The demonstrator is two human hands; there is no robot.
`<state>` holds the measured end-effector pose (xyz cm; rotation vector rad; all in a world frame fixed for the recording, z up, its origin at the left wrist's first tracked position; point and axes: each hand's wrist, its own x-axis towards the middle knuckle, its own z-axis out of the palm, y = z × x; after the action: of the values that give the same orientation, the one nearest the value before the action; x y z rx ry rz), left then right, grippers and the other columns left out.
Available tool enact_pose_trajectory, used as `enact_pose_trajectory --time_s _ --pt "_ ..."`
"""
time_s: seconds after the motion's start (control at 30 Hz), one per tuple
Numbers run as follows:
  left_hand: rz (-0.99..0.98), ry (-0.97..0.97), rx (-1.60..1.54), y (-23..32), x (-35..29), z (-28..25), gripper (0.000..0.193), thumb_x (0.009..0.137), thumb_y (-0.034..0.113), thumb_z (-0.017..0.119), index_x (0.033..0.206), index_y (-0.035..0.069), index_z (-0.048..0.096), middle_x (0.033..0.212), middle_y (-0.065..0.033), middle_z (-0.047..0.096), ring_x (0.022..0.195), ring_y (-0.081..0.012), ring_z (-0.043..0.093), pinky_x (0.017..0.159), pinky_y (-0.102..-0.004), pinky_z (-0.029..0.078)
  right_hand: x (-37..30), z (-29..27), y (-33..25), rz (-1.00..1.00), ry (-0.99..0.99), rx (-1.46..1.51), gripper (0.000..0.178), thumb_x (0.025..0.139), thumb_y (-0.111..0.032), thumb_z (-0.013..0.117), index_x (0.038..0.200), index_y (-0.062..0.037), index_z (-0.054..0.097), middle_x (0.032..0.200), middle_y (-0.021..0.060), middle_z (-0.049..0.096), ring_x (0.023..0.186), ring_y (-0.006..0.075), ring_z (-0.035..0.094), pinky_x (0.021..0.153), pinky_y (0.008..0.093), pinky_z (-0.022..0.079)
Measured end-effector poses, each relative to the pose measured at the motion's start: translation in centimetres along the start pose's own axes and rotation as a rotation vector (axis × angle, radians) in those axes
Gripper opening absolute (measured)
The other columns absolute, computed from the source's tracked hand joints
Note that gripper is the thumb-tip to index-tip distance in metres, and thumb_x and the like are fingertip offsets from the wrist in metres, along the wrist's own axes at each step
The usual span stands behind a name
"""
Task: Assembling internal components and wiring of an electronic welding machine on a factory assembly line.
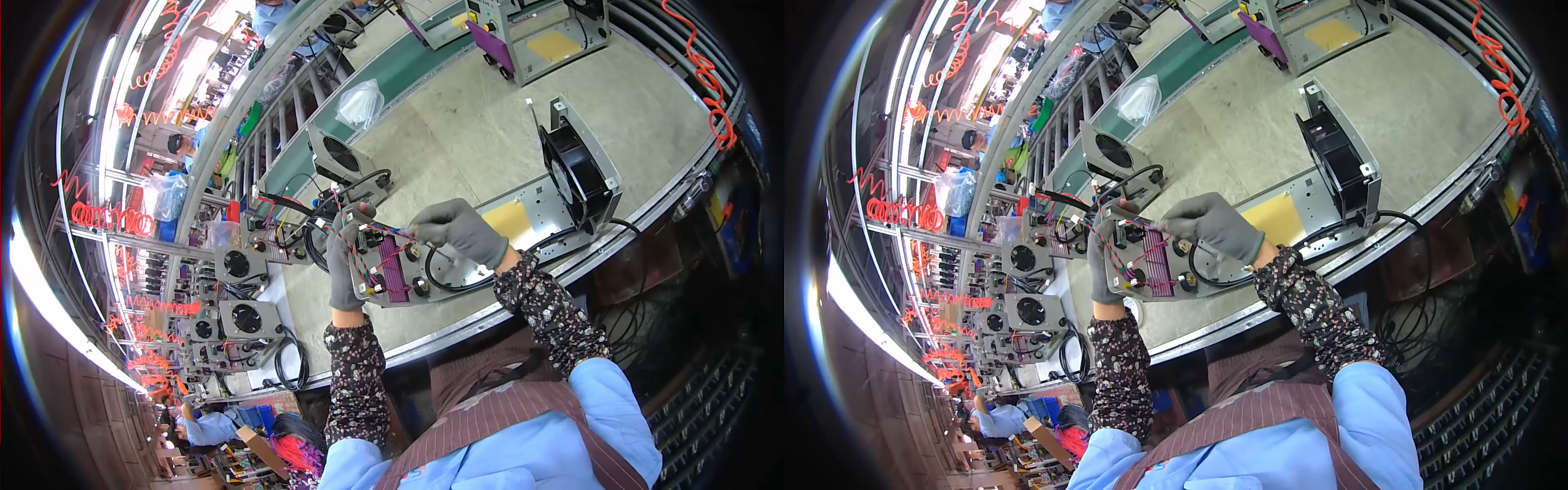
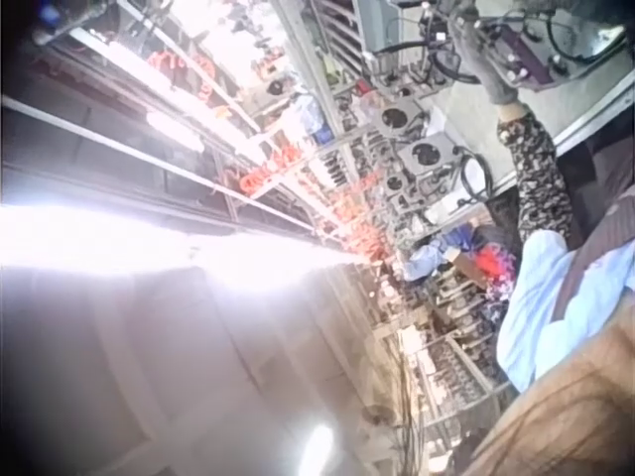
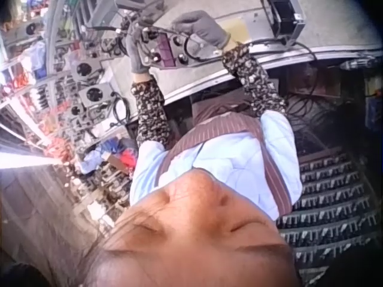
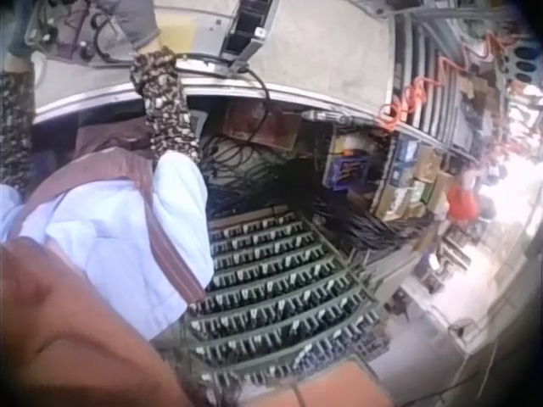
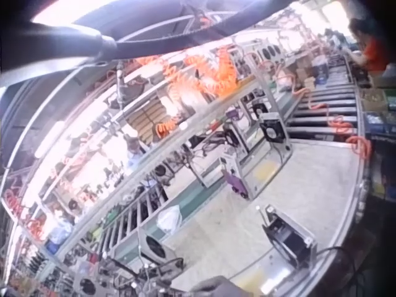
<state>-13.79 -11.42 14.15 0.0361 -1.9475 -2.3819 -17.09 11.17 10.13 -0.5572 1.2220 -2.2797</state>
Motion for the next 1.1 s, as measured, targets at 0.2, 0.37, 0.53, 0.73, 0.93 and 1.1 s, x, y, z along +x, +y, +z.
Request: enact_pose_trajectory --time_s 0.2,0.37,0.53,0.73,0.93,1.1 --pt "0.01 -0.012 -0.017 0.0 0.2 0.3 0.037 0.091 0.019 0.054 0.122 -0.001 0.053 0.117 -0.0123 0.059 0.103 -0.0192 0.059 0.087 -0.033 0.049 1.7 0.5 3.0 -0.29 0.133 -0.809 0.017 0.076 -0.018 0.069 0.089 -0.0073 0.073 0.081 0.012 0.068 0.072 0.0243 0.065 0.066 0.0325 0.05" --pt "0.012 -0.012 -0.034 -0.3 0.4 -0.4 0.037 0.09 0.017 0.054 0.122 -0.002 0.053 0.116 -0.0109 0.059 0.097 -0.015 0.06 0.083 -0.0282 0.05 2.8 1.1 3.7 -0.207 0.267 -0.817 0.016 0.078 -0.022 0.067 0.087 -0.01 0.073 0.081 0.0096 0.068 0.072 0.027 0.064 0.065 0.0356 0.049" --pt "0.018 -0.009 -0.027 -0.1 0.1 0.5 0.04 0.089 0.019 0.055 0.123 -0.002 0.052 0.117 -0.0111 0.058 0.092 -0.0147 0.061 0.079 -0.0295 0.051 3.1 1.8 4.6 -0.23 0.251 -0.875 0.015 0.078 -0.023 0.067 0.087 -0.0124 0.073 0.08 0.0076 0.068 0.073 0.0275 0.064 0.066 0.0368 0.049" --pt "0.013 0.025 -0.036 -0.1 0.0 0.5 0.041 0.088 0.021 0.057 0.123 -0.001 0.052 0.117 -0.0111 0.058 0.091 -0.0156 0.061 0.08 -0.0298 0.051 3.1 2.0 5.0 -0.239 0.271 -0.834 0.015 0.078 -0.024 0.067 0.087 -0.013 0.073 0.08 0.0073 0.067 0.074 0.027 0.064 0.066 0.0375 0.049" --pt "0.021 0.032 -0.014 0.0 0.0 0.8 0.042 0.088 0.021 0.056 0.123 -0.001 0.052 0.115 -0.011 0.059 0.091 -0.0149 0.061 0.08 -0.0292 0.051 3.2 2.5 4.5 -0.253 0.282 -0.911 0.014 0.078 -0.023 0.067 0.087 -0.013 0.073 0.08 0.0077 0.067 0.075 0.0277 0.064 0.066 0.0376 0.049" --pt "0.032 0.026 -0.008 -0.2 0.1 0.5 0.042 0.088 0.021 0.055 0.123 -0.001 0.052 0.115 -0.0107 0.059 0.091 -0.0146 0.061 0.079 -0.0289 0.051 3.1 2.8 4.7 -0.29 0.281 -0.956 0.015 0.079 -0.022 0.066 0.087 -0.0119 0.073 0.08 0.0092 0.067 0.075 0.0288 0.064 0.066 0.0376 0.05"
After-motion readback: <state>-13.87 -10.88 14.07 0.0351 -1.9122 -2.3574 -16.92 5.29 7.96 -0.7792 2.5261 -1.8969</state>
